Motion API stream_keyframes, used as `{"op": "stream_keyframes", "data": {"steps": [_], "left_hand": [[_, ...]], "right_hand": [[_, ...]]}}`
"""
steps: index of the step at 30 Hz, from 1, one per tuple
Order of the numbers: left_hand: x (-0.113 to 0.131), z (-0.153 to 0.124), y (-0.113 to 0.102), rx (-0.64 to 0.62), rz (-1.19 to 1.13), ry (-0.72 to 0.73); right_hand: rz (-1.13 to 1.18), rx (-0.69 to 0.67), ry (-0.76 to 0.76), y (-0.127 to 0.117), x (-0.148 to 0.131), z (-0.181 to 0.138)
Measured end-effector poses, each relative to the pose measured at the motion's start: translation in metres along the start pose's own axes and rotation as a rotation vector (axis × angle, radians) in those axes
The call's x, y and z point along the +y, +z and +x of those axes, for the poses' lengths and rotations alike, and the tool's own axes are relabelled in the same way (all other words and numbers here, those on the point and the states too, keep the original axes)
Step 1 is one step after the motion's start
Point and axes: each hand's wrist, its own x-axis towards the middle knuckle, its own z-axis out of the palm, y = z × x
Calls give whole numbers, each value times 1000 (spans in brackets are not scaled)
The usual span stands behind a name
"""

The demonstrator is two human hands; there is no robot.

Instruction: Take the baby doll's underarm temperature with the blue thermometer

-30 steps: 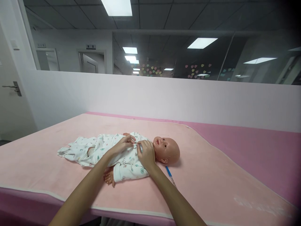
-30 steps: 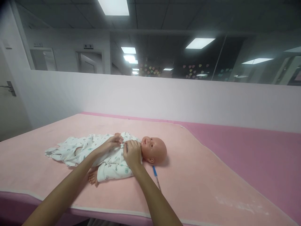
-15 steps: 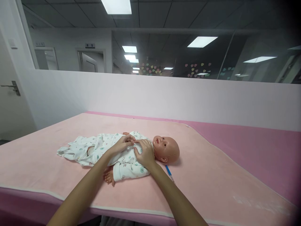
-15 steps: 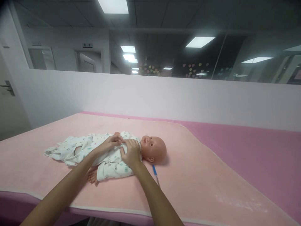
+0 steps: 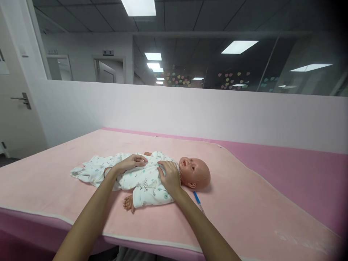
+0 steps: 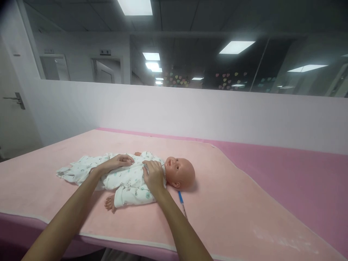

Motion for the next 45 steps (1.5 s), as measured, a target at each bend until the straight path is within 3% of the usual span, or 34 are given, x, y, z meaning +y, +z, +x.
{"op": "stream_keyframes", "data": {"steps": [6,14,22,29,33,39,45], "left_hand": [[-6,-1,-4,-54,-119,-37],[3,-2,4,-43,-95,15],[-4,-3,-2,2,-115,-47],[-6,2,1,9,-118,-10],[-10,6,2,32,-125,47],[-14,8,-1,-23,-52,74],[-13,5,-5,-111,-25,68]], "right_hand": [[-5,-19,-5,0,0,0],[9,-16,5,1,0,-1],[-104,-21,79,-1,2,2],[-159,-80,-105,11,-22,25],[-187,-118,-95,28,-33,28],[-197,-113,0,32,-30,18],[-104,-106,-20,26,-33,16]]}}
